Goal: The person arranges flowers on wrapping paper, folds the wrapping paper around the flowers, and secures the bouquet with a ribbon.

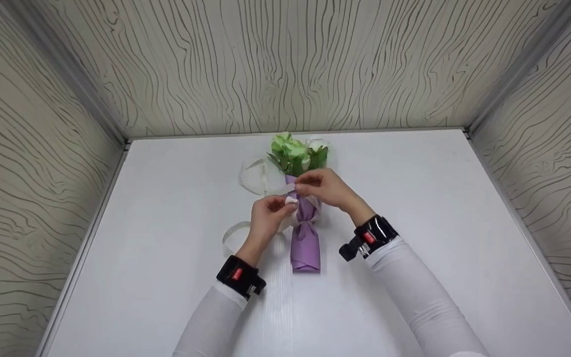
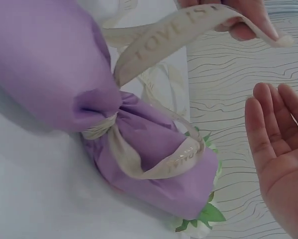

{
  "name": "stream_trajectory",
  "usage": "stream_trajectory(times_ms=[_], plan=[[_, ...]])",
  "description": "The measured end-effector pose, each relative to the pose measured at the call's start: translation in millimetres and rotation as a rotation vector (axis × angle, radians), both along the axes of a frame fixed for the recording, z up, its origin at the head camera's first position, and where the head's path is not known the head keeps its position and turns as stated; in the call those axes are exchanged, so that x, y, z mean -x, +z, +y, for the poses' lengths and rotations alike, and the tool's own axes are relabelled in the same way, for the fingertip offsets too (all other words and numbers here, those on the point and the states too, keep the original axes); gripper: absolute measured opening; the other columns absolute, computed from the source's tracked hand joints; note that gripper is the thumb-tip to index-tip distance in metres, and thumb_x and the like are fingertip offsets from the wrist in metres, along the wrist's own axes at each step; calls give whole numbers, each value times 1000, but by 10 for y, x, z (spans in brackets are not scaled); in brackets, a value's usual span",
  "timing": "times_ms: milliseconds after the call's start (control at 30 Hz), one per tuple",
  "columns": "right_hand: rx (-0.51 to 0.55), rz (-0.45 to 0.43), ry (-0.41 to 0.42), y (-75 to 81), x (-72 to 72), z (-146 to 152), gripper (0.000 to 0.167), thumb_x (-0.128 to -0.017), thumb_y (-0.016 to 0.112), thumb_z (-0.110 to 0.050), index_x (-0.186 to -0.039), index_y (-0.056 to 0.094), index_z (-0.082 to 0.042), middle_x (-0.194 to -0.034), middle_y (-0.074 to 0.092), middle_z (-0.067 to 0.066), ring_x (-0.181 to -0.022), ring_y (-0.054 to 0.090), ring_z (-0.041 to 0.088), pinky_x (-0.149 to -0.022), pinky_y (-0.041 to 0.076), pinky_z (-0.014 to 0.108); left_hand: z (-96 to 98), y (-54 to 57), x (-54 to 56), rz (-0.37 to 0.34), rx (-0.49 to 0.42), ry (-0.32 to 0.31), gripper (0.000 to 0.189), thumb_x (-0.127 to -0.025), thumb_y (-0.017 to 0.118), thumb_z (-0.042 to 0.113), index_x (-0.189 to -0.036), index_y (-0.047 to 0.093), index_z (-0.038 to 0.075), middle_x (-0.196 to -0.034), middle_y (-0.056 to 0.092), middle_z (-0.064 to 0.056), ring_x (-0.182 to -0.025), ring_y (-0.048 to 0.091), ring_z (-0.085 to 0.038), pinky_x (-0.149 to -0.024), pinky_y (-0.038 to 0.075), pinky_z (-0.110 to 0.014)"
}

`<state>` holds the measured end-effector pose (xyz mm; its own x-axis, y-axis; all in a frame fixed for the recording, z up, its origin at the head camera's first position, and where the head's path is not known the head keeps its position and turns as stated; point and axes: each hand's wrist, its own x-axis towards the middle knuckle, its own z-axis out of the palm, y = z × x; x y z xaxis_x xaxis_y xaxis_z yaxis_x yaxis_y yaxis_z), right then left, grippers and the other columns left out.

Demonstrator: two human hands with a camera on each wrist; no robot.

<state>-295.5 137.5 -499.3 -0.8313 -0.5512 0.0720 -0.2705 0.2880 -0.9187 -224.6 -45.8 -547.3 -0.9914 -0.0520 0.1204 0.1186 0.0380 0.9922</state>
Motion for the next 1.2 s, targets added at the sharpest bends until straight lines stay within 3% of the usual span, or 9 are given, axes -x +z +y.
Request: stream_trajectory(times_ms=[133, 433, 567, 667, 833, 933, 1033, 1200], plan=[[3, 9, 2, -63, -123, 68, 31, -89, 74, -17, -112, 69, 4, -104, 71, 11, -95, 66, 24, -82, 53, 33, 32, 28, 42, 52, 20, 22, 16, -81, 80, 5, -87, 70, -7, -76, 69, -7, -67, 62, -9, -61, 51, -20], [-1, 10, -97, -117, -243, 36, 24, -89, 72, -9, -105, 69, 10, -96, 70, 18, -82, 63, 18, -70, 50, 23, 125, 0, 86, 128, 209, 77, 14, -82, 81, 14, -82, 74, 2, -71, 68, -1, -64, 60, -9, -58, 49, -22], [31, -40, -118, 8, -370, 30, 21, -90, 69, -4, -103, 68, 13, -93, 70, 17, -78, 63, 11, -68, 51, 24, 144, -19, 83, 152, 261, 87, 15, -83, 80, 16, -80, 73, 3, -70, 68, 0, -63, 60, -9, -57, 49, -22], [72, -91, -120, 88, -450, 26, 19, -91, 67, -3, -101, 67, 14, -89, 71, 12, -76, 63, 11, -70, 54, 32, 147, -38, 76, 181, 288, 59, 17, -84, 80, 18, -79, 72, 3, -70, 67, 0, -63, 60, -8, -58, 50, -23], [149, -161, -148, 40, -461, 58, 18, -93, 64, 0, -101, 66, 16, -86, 71, 12, -76, 66, 18, -77, 56, 46, 98, -85, 78, 205, 305, -56, 17, -84, 79, 20, -84, 73, 4, -75, 69, 0, -67, 62, -9, -62, 52, -24], [167, -164, -178, 21, -458, 101, 21, -93, 63, 0, -104, 65, 18, -89, 71, 15, -78, 67, 24, -79, 55, 48, 8, -117, 116, 214, 323, -67, 13, -87, 74, 13, -90, 74, 0, -80, 71, -3, -70, 65, -13, -65, 54, -26], [184, -162, -200, 24, -451, 154, 21, -93, 63, 1, -104, 64, 19, -90, 70, 17, -78, 66, 27, -77, 56, 41, -125, -133, 200, 232, 478, -12, 11, -86, 66, 1, -95, 72, -2, -86, 71, -7, -76, 66, -19, -71, 54, -31], [217, -172, -220, 24, -451, 219, 20, -94, 61, 2, -102, 62, 20, -88, 68, 17, -73, 64, 16, -73, 56, 29, -369, -176, 342, 240, 911, 43, 20, -85, 63, -5, -105, 68, -2, -101, 67, -13, -95, 64, -28, -83, 52, -41]])
